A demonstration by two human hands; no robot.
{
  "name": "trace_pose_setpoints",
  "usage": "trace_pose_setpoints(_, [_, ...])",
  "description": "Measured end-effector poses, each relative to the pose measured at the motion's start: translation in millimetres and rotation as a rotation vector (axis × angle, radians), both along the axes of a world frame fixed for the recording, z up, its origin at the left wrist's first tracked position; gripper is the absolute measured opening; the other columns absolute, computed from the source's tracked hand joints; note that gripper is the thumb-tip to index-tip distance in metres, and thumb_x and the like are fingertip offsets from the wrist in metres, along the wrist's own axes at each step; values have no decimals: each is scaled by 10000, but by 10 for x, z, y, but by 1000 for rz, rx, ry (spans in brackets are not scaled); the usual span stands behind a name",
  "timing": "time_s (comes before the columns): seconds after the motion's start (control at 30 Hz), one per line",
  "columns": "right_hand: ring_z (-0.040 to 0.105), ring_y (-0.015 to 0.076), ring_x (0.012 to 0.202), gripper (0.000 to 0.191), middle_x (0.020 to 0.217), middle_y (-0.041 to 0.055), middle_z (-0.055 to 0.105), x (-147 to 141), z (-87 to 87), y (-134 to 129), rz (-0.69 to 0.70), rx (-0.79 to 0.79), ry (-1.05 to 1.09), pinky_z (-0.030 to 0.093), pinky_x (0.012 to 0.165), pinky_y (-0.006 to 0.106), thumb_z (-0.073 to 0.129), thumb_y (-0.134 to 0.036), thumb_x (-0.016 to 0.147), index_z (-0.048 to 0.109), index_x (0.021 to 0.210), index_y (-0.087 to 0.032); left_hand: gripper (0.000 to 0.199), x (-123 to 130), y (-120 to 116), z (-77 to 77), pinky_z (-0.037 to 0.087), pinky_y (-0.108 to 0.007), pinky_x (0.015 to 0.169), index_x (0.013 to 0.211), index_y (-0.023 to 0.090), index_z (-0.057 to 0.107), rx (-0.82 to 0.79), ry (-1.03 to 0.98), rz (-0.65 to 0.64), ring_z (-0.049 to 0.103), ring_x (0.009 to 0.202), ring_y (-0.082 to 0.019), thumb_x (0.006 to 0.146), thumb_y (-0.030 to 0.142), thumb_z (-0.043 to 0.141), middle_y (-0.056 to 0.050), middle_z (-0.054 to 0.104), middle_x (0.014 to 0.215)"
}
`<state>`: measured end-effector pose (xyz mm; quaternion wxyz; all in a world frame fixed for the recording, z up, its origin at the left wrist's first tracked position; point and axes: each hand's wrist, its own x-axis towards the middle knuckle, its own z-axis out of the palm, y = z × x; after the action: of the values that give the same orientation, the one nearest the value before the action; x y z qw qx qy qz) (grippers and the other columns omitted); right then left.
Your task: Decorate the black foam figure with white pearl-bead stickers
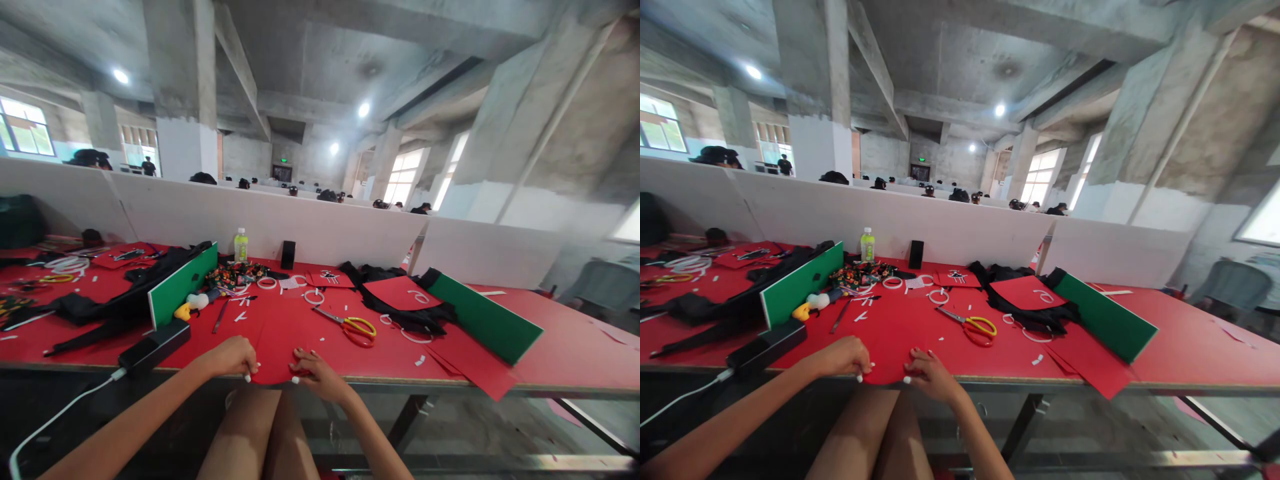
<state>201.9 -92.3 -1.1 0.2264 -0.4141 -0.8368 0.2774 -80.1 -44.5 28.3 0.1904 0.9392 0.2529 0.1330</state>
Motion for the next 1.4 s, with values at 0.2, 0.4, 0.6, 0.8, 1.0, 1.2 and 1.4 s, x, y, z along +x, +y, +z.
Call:
trace_pose_setpoints(0.2, [369, 237, 1329, 370, 1378, 159, 471, -27, -35, -13, -32, 18, 3, 195, 1108, 465, 606, -445, 818, 653, 1100, -210, 175, -63, 38, -130, 462, -206, 705, 744, 220, 735, -73, -83, 51, 685, 782, -166, 818, 276, 587, -43, 745, 786])
trace_pose_setpoints(0.4, [394, 261, 1312, 338, 1329, 148, 530, -41, -64, -51, -75, 41, 27, 228, 1096, 473, 618, -438, 804, 673, 1050, -212, 199, -8, -36, -168, 459, -210, 682, 649, 186, 682, -114, -174, 160, 651, 740, -145, 788, 311, 612, -18, 695, 727])
trace_pose_setpoints(0.6, [310, 259, 1357, 690, 1456, 154, 357, -161, -203, 86, -349, 203, 330, 266, 1097, 458, 561, -476, 807, 351, 1397, -185, 223, 254, -147, -68, 447, -236, 673, 788, 181, 566, 18, -313, 394, 609, 729, -145, 891, 315, 421, -19, 647, 769])
trace_pose_setpoints(0.8, [353, 284, 1330, 700, 1434, 183, 373, -343, 202, 256, -543, 276, 541, 323, 1072, 449, 505, -502, 824, 313, 1392, -141, 167, 541, -16, 427, 435, -261, 646, 849, 207, 505, 257, -453, 527, 601, 696, -163, 920, 275, 369, -11, 607, 743])
trace_pose_setpoints(1.0, [601, 270, 1068, 463, 1145, 129, 644, -211, 741, 213, -468, 315, 446, 479, 888, 366, 535, -459, 814, 538, 1188, -186, 140, 608, 43, 829, 457, -277, 688, 896, 208, 506, 557, -590, 576, 626, 790, -179, 925, 242, 374, -39, 636, 860])
trace_pose_setpoints(1.2, [623, 199, 640, 232, 643, 20, 673, -115, 1015, 269, -398, 362, 238, 464, 609, 262, 515, -341, 804, 641, 693, -181, 188, 558, 36, 931, 479, -242, 689, 884, 203, 501, 800, -698, 612, 631, 768, -145, 961, 277, 346, -26, 638, 805])
trace_pose_setpoints(1.4, [624, 179, 702, 137, 743, 18, 695, -114, 1397, 313, -420, 416, 55, 426, 629, 228, 545, -237, 797, 663, 820, -172, 176, 484, 34, 1049, 472, -297, 744, 942, 183, 550, 980, -717, 721, 625, 799, -174, 951, 285, 408, -67, 634, 838])
